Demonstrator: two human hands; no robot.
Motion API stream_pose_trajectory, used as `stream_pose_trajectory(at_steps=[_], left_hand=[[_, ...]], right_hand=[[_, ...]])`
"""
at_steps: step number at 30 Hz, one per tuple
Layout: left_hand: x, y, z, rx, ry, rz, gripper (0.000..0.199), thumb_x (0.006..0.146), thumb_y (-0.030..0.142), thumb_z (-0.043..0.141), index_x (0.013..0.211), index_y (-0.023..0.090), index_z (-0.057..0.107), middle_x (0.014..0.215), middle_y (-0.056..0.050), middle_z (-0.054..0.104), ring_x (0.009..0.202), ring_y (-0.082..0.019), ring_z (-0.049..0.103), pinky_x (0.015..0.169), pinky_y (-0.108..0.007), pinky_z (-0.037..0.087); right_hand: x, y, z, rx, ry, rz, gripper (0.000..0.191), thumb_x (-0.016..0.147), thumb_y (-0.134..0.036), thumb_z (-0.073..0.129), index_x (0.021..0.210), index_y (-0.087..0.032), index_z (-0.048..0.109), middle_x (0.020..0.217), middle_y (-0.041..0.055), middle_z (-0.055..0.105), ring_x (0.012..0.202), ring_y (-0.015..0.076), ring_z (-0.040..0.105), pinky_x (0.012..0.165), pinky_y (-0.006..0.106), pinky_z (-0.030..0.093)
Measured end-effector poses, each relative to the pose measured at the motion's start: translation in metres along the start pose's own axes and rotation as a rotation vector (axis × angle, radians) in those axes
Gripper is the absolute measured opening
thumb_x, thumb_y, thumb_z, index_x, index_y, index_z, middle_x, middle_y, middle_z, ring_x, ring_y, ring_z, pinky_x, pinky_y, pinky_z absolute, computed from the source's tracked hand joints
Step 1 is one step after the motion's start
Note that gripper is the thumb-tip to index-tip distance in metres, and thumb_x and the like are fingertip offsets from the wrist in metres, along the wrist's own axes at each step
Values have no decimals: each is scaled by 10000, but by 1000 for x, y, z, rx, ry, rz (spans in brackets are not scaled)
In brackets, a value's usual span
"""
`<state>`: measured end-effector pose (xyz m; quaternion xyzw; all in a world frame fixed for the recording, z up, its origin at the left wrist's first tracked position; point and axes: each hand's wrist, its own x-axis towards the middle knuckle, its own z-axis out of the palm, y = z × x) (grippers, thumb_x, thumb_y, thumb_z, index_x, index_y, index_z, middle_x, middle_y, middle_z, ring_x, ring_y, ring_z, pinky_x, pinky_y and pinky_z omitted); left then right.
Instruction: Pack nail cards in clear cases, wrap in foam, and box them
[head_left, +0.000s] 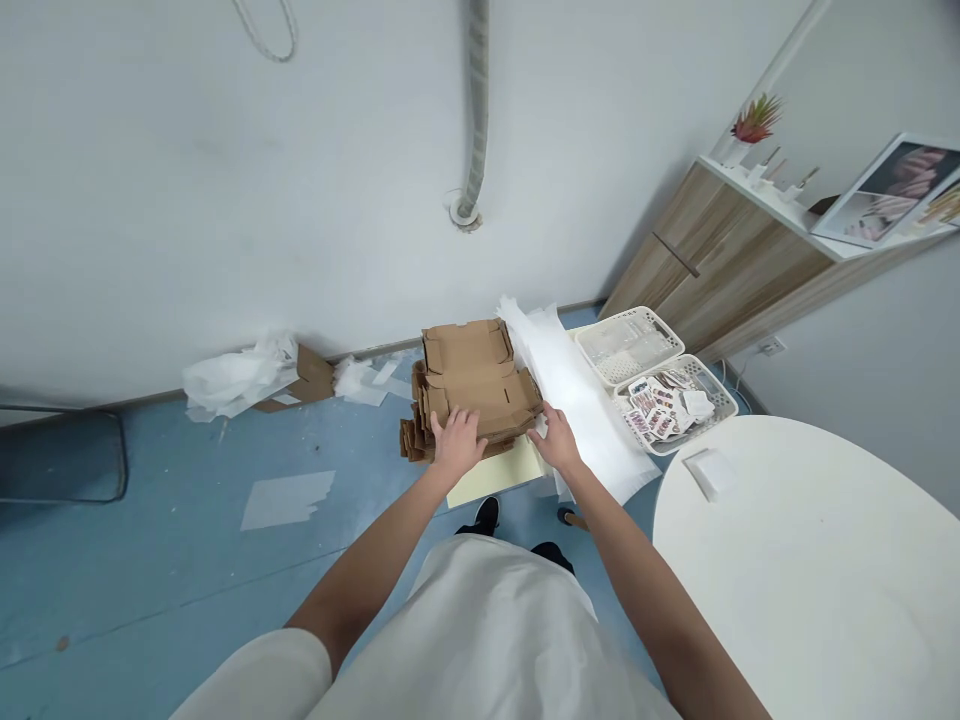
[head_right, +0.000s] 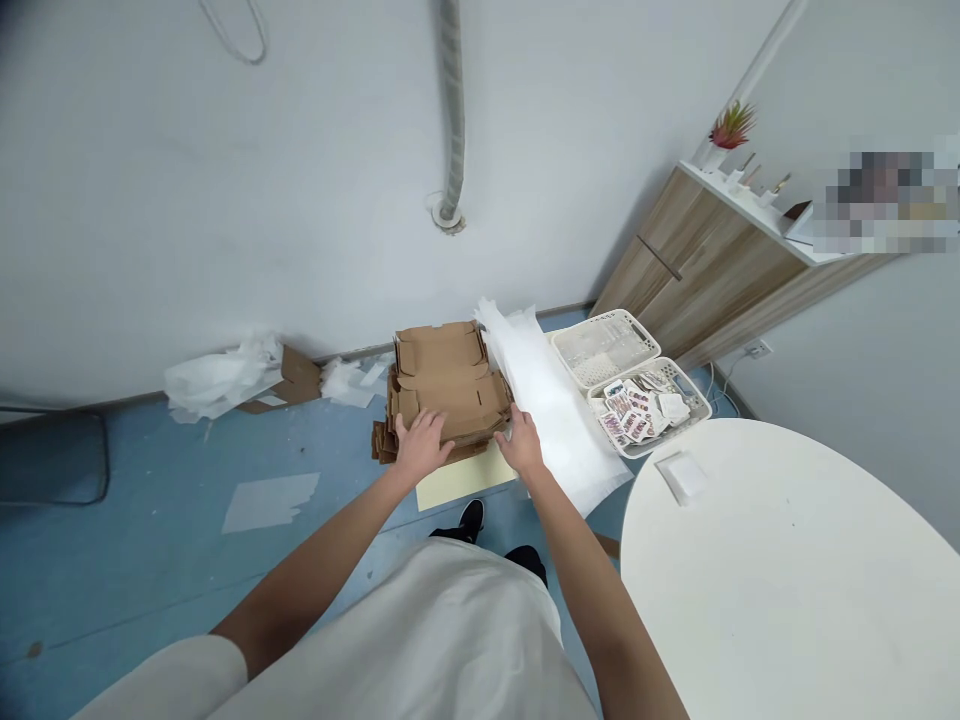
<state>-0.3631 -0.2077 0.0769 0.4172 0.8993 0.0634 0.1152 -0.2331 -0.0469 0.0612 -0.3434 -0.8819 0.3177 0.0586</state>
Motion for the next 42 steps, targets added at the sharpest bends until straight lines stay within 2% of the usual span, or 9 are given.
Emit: stream_pose_trajectory(at_steps=[3, 5, 9, 15, 20, 25, 32, 37, 42], left_hand=[[5, -15, -1, 51, 7, -51, 511, 778, 416, 426, 1238, 194, 407, 1336, -123, 364, 1285, -334, 157, 985, -599, 0], [6, -22, 1, 56, -33, -94, 537, 777, 453, 406, 1242, 184, 407, 1353, -128, 338, 1289, -344, 135, 978, -610, 8], [4, -32, 6, 32, -114, -116, 556, 776, 479, 388, 1247, 184, 402, 1340, -128, 360, 1281, -342, 162, 969, -625, 18], [2, -38, 10, 27, -92, -67, 521, 760, 458, 437, 1208, 193, 441, 1319, -120, 387, 1270, -336, 190, 968, -626, -25], [4, -41, 5, -9, -93, -53, 397, 753, 411, 479, 1092, 210, 525, 1263, -122, 443, 1235, -328, 260, 955, -636, -22], [4, -41, 0, -43, -98, -54, 364, 768, 400, 464, 1062, 197, 537, 1202, -124, 488, 1218, -328, 287, 949, -639, -20], [0, -40, -3, -110, -56, -41, 317, 785, 344, 454, 1049, 193, 542, 1136, -108, 539, 1181, -318, 341, 953, -636, -33], [-1, -33, -3, -145, 21, 13, 390, 765, 403, 476, 1089, 191, 521, 1160, -112, 528, 1171, -314, 354, 975, -613, -69], [2, -22, -3, -136, 5, 37, 471, 735, 449, 512, 1138, 206, 487, 1172, -113, 527, 1134, -316, 398, 982, -597, -75]], right_hand=[[22, -12, 1, -149, -19, 28, 621, 750, -312, 489, 1308, -146, 275, 1136, 135, 439, 1047, 242, 438, 864, 338, 372], [31, -18, 3, -241, -46, 53, 580, 761, -314, 471, 1286, -120, 316, 1133, 147, 430, 1054, 251, 422, 858, 328, 364], [37, -23, 6, -397, -87, 82, 510, 782, -306, 438, 1252, -121, 365, 1134, 148, 431, 1034, 250, 423, 820, 311, 361], [34, -25, 6, -515, -88, 94, 430, 809, -215, 381, 1237, -176, 381, 1076, 128, 472, 896, 217, 503, 718, 307, 362], [37, -29, 9, -461, 37, 69, 294, 771, -198, 443, 1052, -187, 532, 1020, 136, 511, 961, 252, 466, 745, 333, 349], [46, -35, 18, -500, -11, 92, 161, 764, -161, 441, 886, -156, 546, 828, 119, 592, 845, 232, 530, 732, 347, 344], [54, -30, 8, -254, 9, 200, 208, 806, -232, 324, 766, -192, 524, 771, 74, 606, 704, 187, 553, 583, 275, 354], [47, -36, -2, -45, 89, 189, 231, 812, -293, 274, 841, -200, 483, 745, 53, 592, 658, 186, 535, 571, 269, 364], [39, -50, -9, 85, 176, 200, 275, 835, -343, 224, 939, -197, 433, 728, 62, 581, 631, 196, 538, 557, 280, 373]])
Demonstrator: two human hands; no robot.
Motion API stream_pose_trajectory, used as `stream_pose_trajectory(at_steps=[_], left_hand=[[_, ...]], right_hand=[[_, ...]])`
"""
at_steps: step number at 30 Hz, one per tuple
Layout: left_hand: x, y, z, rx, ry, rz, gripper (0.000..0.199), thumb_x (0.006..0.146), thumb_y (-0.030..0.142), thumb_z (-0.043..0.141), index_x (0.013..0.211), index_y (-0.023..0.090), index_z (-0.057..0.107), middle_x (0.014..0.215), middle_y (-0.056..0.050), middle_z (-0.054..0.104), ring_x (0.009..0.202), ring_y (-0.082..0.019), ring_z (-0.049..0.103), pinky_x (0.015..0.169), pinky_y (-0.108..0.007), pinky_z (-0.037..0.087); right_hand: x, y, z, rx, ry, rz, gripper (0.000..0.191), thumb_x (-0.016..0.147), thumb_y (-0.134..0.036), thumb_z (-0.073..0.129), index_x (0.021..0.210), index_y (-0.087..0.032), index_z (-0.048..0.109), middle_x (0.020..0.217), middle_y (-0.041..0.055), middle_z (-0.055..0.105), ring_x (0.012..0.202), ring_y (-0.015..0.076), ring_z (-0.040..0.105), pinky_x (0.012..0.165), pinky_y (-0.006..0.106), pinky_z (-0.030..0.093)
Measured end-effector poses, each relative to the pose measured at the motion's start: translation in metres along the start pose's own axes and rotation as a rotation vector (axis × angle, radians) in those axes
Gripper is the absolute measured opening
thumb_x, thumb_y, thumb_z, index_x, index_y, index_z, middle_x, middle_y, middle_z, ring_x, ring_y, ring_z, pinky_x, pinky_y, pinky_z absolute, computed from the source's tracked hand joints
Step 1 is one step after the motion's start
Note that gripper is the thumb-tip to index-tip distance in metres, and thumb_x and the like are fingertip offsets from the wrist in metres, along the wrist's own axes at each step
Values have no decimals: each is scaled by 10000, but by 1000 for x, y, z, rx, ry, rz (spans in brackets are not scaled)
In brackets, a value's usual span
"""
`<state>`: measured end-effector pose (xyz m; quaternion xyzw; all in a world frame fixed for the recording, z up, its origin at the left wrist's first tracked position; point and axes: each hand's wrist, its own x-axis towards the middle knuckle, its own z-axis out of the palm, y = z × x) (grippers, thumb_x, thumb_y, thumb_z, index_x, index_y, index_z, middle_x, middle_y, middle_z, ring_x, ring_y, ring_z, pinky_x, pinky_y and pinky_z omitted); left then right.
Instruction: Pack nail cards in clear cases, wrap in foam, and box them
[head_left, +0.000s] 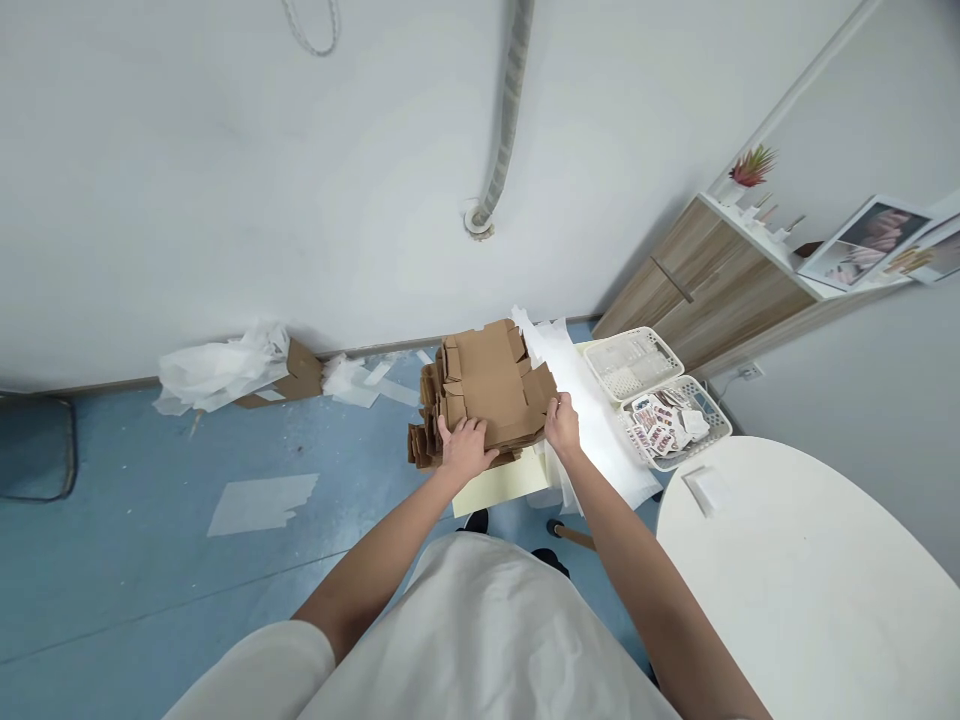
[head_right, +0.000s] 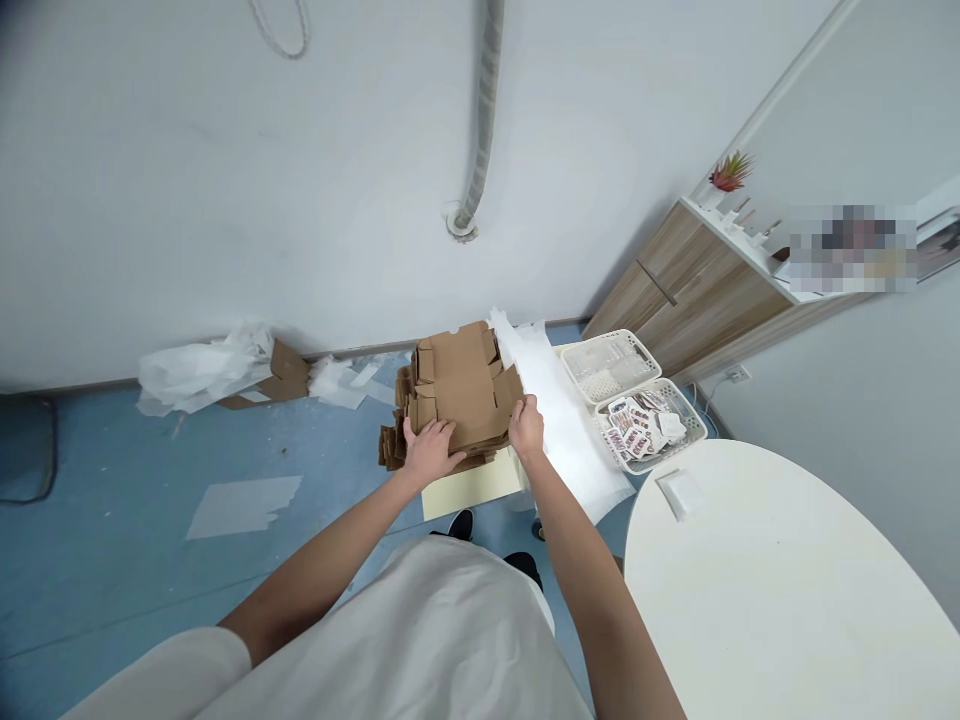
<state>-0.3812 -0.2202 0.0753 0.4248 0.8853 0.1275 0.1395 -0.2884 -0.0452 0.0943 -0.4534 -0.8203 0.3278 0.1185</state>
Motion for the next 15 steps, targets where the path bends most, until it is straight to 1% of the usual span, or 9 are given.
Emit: stream_pose_trajectory(at_steps=[3, 7, 11, 15], left_hand=[[1, 2, 0, -6, 6, 2, 476, 763, 432, 474, 1177, 198, 458, 1184, -119, 520, 1069, -302, 464, 982, -591, -79], [1, 1, -1, 0, -6, 11, 425, 814, 402, 389, 1190, 214, 451, 1179, -107, 530, 1021, -281, 509, 984, -580, -82], [-1, -1, -1, 14, -17, 36, 401, 822, 370, 380, 1185, 216, 453, 1167, -104, 539, 983, -267, 537, 985, -581, -60], [-3, -2, -1, 30, -4, 78, 390, 820, 350, 386, 1169, 194, 463, 1145, -119, 547, 962, -265, 546, 987, -583, -38]], right_hand=[[-1, -4, -5, 120, 34, 16, 274, 833, -352, 238, 972, -193, 412, 749, 62, 591, 636, 181, 556, 553, 271, 392], [-1, -6, -6, 272, -30, 10, 269, 793, -319, 333, 1030, -200, 380, 748, 25, 608, 583, 146, 564, 520, 252, 422], [-3, -7, -6, 321, -83, -5, 364, 720, -232, 423, 1079, -204, 372, 772, 10, 613, 561, 130, 576, 504, 250, 459], [-5, -8, -10, 306, -115, 3, 391, 683, -168, 433, 1073, -191, 443, 789, 25, 613, 521, 125, 583, 499, 253, 479]])
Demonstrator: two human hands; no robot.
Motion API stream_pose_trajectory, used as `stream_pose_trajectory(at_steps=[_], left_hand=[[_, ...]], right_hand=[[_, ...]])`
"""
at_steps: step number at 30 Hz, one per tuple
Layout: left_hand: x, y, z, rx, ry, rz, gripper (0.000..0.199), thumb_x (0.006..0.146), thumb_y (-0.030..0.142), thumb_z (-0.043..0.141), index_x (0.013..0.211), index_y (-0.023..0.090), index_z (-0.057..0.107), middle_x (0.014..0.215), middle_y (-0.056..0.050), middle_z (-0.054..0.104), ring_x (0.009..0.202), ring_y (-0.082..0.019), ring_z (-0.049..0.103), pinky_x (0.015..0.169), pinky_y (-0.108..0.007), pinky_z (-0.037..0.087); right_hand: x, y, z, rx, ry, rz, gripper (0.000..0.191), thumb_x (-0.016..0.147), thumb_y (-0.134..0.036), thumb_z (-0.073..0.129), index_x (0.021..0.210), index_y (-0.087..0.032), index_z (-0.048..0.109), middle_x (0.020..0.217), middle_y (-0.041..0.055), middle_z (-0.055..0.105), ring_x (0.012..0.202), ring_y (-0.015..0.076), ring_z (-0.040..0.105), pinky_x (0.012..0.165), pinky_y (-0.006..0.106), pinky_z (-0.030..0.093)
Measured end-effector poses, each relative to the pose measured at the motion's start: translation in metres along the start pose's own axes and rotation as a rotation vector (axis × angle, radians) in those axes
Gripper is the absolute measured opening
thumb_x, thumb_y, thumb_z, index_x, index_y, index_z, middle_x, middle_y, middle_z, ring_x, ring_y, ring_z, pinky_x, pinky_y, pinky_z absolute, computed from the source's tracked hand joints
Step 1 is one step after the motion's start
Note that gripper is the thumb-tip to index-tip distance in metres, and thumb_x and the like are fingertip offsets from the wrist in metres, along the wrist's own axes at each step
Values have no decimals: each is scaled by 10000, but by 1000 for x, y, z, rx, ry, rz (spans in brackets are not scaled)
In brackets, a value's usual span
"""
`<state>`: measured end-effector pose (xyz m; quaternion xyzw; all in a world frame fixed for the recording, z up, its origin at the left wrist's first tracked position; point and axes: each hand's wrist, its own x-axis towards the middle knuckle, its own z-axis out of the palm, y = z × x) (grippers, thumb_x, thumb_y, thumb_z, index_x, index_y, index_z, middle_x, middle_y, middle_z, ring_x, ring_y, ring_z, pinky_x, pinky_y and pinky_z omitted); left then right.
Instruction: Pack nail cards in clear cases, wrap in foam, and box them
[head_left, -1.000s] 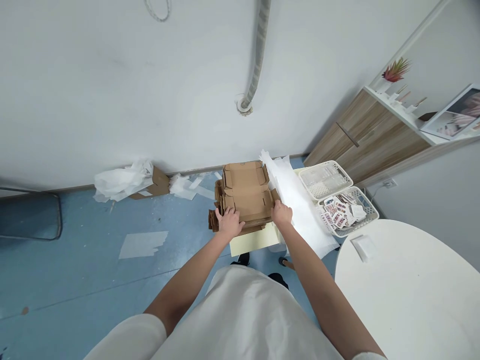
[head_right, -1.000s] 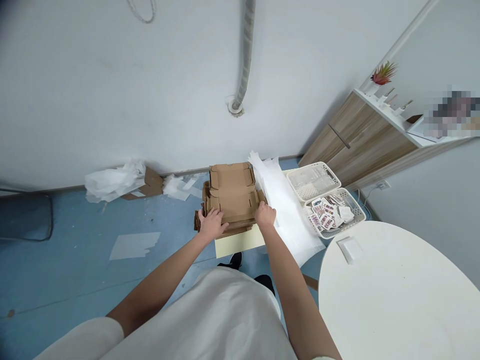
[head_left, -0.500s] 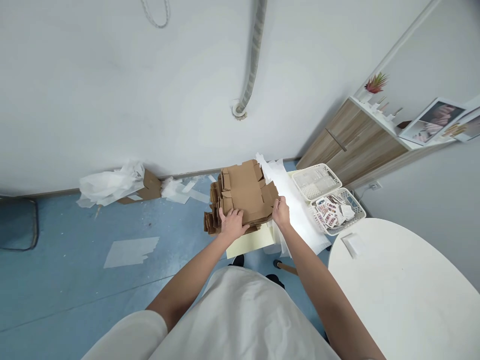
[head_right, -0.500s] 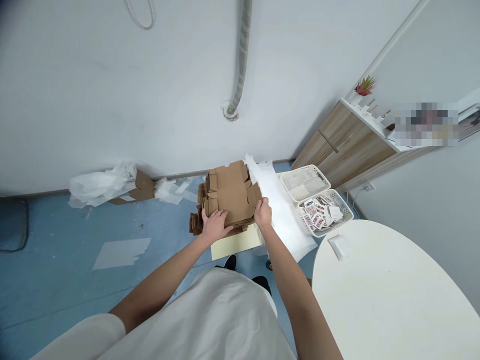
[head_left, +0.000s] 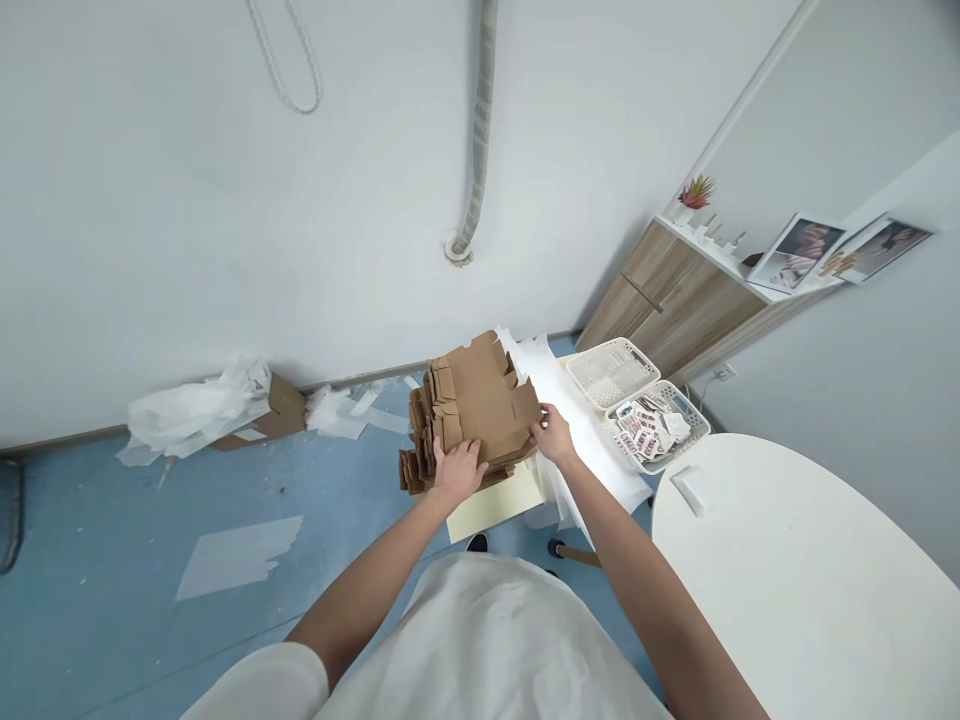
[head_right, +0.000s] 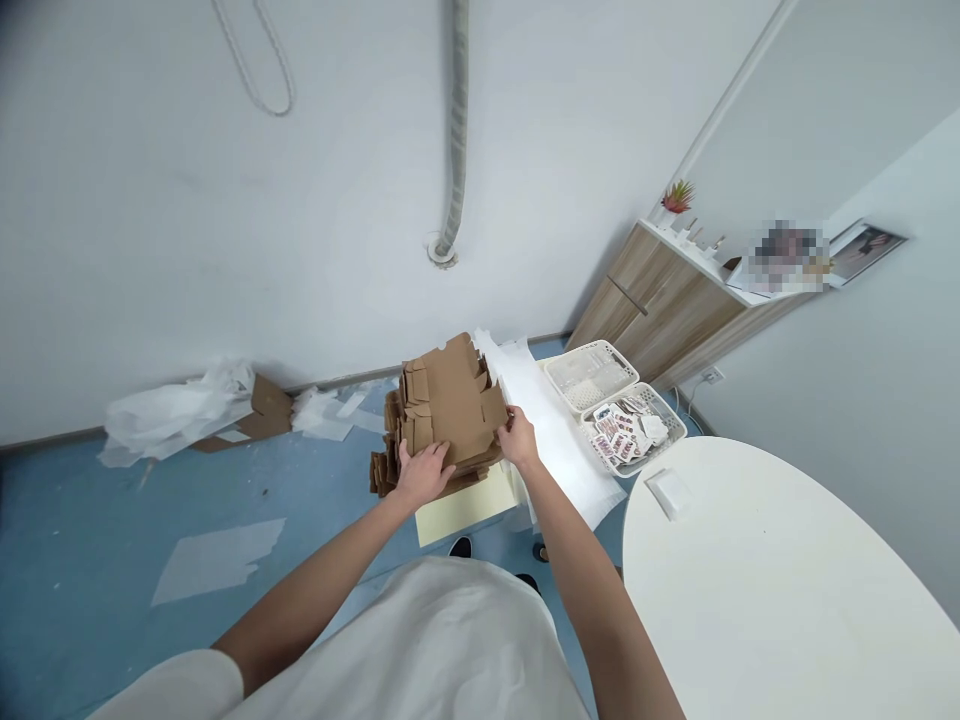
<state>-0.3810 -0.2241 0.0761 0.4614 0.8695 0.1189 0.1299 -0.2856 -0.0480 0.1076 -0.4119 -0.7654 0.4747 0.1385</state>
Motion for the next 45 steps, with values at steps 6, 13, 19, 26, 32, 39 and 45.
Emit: stream_pose_trajectory(at_steps=[6, 13, 19, 26, 32, 39, 45], left_hand=[[-1, -4, -8, 74, -42, 87, 358, 831, 326, 359, 1141, 196, 480, 1117, -111, 567, 926, -249, 561, 1001, -559, -14], [3, -5, -19, 100, -84, 172, 336, 859, 269, 269, 1048, 216, 541, 984, -94, 621, 884, -243, 582, 998, -554, 15], [4, -4, -30, 47, -30, 202, 354, 876, 252, 221, 1013, 225, 546, 961, -63, 625, 875, -208, 579, 1007, -528, 84], [-2, 1, -40, -67, 3, 259, 397, 895, 288, 180, 955, 249, 571, 954, -28, 621, 912, -181, 565, 1032, -492, 114], [-10, 11, -35, -275, 135, 194, 680, 748, 579, 425, 1318, 241, 274, 1423, -97, 184, 1292, -307, 171, 1034, -505, 138], [20, 38, -17, -998, -230, -226, 816, 749, 611, 411, 1367, 216, 54, 1367, -158, 295, 1188, -257, 404, 884, -361, 415], [35, 105, -8, -1244, -529, 40, 563, 666, 491, 608, 1105, 167, 470, 943, -90, 625, 798, -182, 607, 690, -299, 474]], right_hand=[[-4, 2, -2, -63, -17, -51, 332, 656, -112, 435, 959, -185, 549, 660, -1, 607, 480, 125, 570, 506, 250, 468], [-3, 1, 2, 109, -65, 16, 268, 708, -170, 416, 959, -222, 495, 605, -11, 600, 486, 144, 579, 489, 269, 464], [-14, -15, -1, 329, -118, 60, 272, 748, -233, 391, 1019, -241, 419, 670, -3, 590, 567, 163, 622, 544, 301, 503], [-43, -23, -19, 518, -81, 78, 358, 757, -335, 411, 1097, -228, 381, 800, 17, 587, 682, 156, 630, 652, 321, 520], [-75, -32, -55, 696, -5, 116, 392, 764, -397, 439, 1113, -219, 418, 878, 41, 608, 707, 145, 618, 676, 304, 505], [-127, -7, -105, 827, 230, 148, 343, 748, -397, 521, 1049, -237, 479, 734, -18, 585, 624, 109, 567, 606, 244, 466], [-182, 33, -152, 837, 499, 198, 358, 719, -410, 559, 1018, -225, 491, 631, -36, 547, 580, 113, 531, 582, 246, 439]])
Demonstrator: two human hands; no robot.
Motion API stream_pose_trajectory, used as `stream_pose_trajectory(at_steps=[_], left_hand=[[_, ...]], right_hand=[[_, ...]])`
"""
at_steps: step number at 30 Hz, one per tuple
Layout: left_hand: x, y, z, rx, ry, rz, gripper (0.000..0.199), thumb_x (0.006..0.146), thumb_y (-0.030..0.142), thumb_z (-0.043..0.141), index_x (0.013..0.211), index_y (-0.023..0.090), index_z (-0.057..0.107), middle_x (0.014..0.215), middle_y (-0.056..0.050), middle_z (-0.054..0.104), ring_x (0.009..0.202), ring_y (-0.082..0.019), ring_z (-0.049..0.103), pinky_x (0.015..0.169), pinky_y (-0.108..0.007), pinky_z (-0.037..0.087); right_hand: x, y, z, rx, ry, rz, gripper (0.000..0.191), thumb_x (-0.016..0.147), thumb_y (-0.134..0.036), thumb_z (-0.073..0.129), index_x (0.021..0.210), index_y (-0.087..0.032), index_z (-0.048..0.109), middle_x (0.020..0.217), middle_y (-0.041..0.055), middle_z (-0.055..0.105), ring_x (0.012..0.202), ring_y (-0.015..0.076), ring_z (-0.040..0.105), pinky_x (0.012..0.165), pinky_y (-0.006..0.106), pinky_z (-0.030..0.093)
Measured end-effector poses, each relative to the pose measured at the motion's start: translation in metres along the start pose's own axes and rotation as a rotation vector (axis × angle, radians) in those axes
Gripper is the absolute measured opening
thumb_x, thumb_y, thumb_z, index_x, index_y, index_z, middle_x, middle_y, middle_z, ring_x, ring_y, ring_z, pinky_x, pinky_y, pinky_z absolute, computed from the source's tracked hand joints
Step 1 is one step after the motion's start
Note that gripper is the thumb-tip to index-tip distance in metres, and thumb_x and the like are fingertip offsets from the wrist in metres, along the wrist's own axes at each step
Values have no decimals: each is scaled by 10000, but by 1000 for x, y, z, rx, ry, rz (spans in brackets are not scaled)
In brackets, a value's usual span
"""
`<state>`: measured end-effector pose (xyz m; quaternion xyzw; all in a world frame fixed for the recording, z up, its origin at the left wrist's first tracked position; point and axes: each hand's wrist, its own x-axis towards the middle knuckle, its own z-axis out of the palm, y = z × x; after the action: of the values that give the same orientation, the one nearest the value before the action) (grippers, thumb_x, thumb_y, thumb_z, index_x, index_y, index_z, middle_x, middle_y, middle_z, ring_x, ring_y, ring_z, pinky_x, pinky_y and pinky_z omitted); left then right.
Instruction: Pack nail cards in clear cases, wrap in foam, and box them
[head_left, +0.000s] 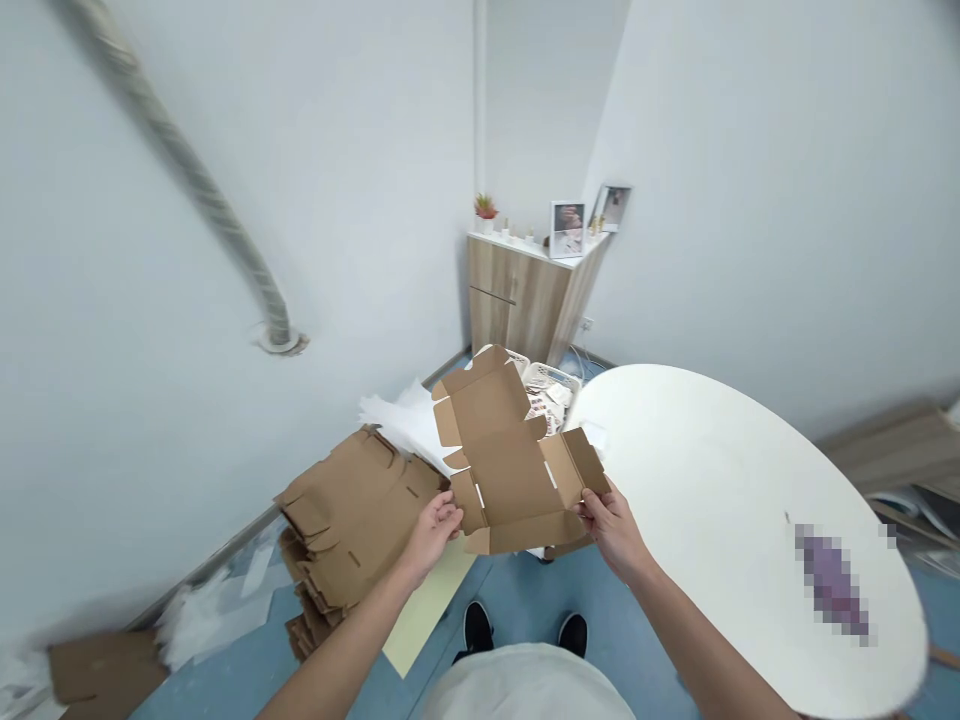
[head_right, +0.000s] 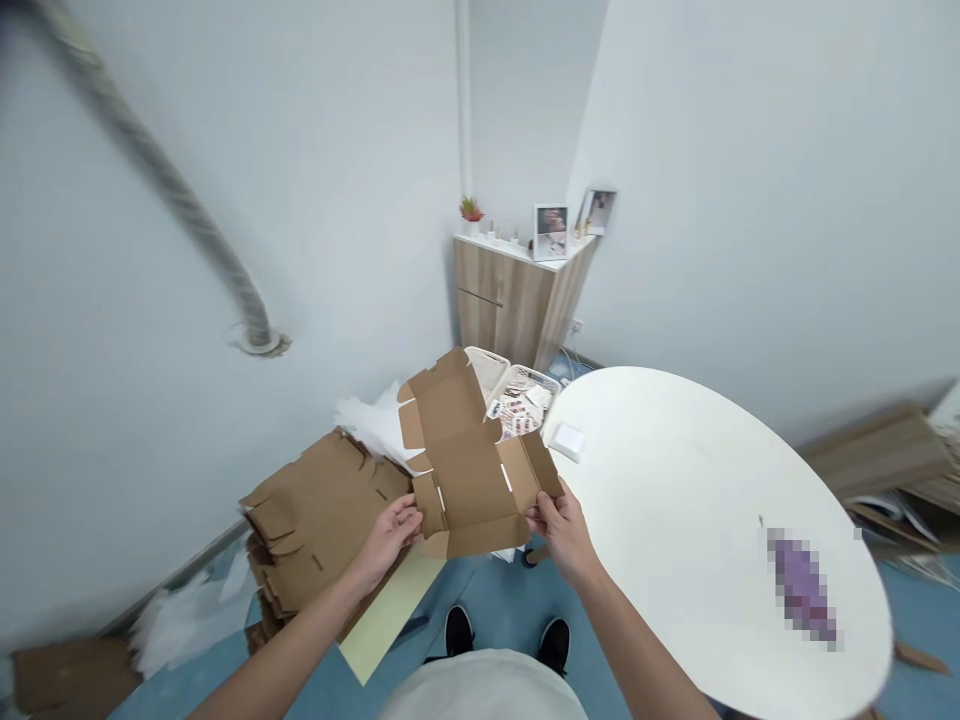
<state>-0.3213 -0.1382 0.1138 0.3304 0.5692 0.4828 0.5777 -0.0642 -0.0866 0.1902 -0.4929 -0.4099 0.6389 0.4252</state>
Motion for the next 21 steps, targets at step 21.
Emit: stream_pose_trajectory(at_steps=[21], left_hand=[[69, -40, 284, 489, -235, 165, 266, 800, 319, 413, 1015, 174, 476, 1003, -68, 587, 887, -167, 568, 773, -302, 440]], right_hand=[[-53, 47, -275, 25, 475, -38, 442, 686, -404, 540, 1077, -219, 447, 1096, 81, 570, 855, 194, 587, 649, 305, 491]])
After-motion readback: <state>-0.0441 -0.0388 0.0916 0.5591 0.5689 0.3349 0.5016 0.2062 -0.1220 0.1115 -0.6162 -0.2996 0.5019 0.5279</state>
